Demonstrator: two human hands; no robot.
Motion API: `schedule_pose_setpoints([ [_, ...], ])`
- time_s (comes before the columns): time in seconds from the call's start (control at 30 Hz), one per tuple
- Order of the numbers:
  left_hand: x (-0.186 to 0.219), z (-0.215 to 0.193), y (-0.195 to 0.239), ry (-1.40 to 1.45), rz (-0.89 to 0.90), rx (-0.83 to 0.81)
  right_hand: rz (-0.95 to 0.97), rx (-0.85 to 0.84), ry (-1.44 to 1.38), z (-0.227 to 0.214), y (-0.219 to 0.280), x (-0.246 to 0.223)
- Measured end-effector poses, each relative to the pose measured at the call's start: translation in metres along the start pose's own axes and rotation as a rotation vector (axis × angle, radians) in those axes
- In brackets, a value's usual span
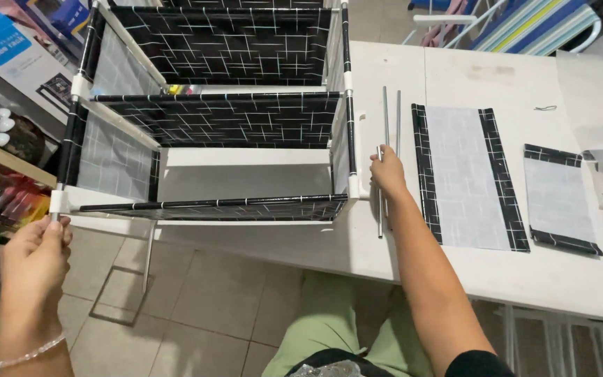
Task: Assembling a modular storage shelf by connecting rods and fabric panels on a work table.
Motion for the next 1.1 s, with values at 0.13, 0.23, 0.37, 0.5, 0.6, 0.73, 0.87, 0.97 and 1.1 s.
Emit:
schedule_pose_setpoints([
  [0.13,-0.005,0.003,0.018,0.161,-0.060,-0.127,0.021,-0.019,0.024,-0.010,-0.003,0.025],
  [0.23,-0.009,0.009,0.029,0.216,-0.086,-0.189,-0.124,-0.022,0.148,-0.012,-0.002,0.025],
  [0.37,-0.002,0.021,0.056,0.377,-0.155,-0.272,-0.066,0.004,-0.030,-0.015,0.021,0.011],
  [0.5,0.034,0.008,0.107,0.349,-0.249,-0.177,-0.086,0.119,0.248,-0.015,-0.076,0.107],
  [0.6,0.043,0.005,0.142,0.317,-0.301,-0.139,-0.206,0.073,0.214,-0.019,-0.062,0.097],
  [0.73,0.035,0.005,0.160,0.357,-0.088,0.015,-0.534,-0.014,0.098,-0.022,-0.071,0.125],
  [0.87,0.015,0.015,0.176,0.413,-0.104,0.047,-0.487,-0.258,-0.272,-0.020,0.042,0.071],
  [0.97,0.016,0.011,0.189,0.474,-0.117,0.060,-0.355,-0.157,-0.533,-0.019,0.118,0.005],
  [1.1,0.052,0.004,0.192,0.480,-0.108,0.066,-0.175,-0.035,-1.012,0.003,0.148,-0.052],
])
Point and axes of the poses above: each hand's wrist, its own y-axis away from the middle knuckle, its own z-axis out of the palm, x = y × z, the point moved 8 cm from there along -y, towards the middle knuckle, and after that the axes turned 10 degrees about -y, right-handed, at the moved point
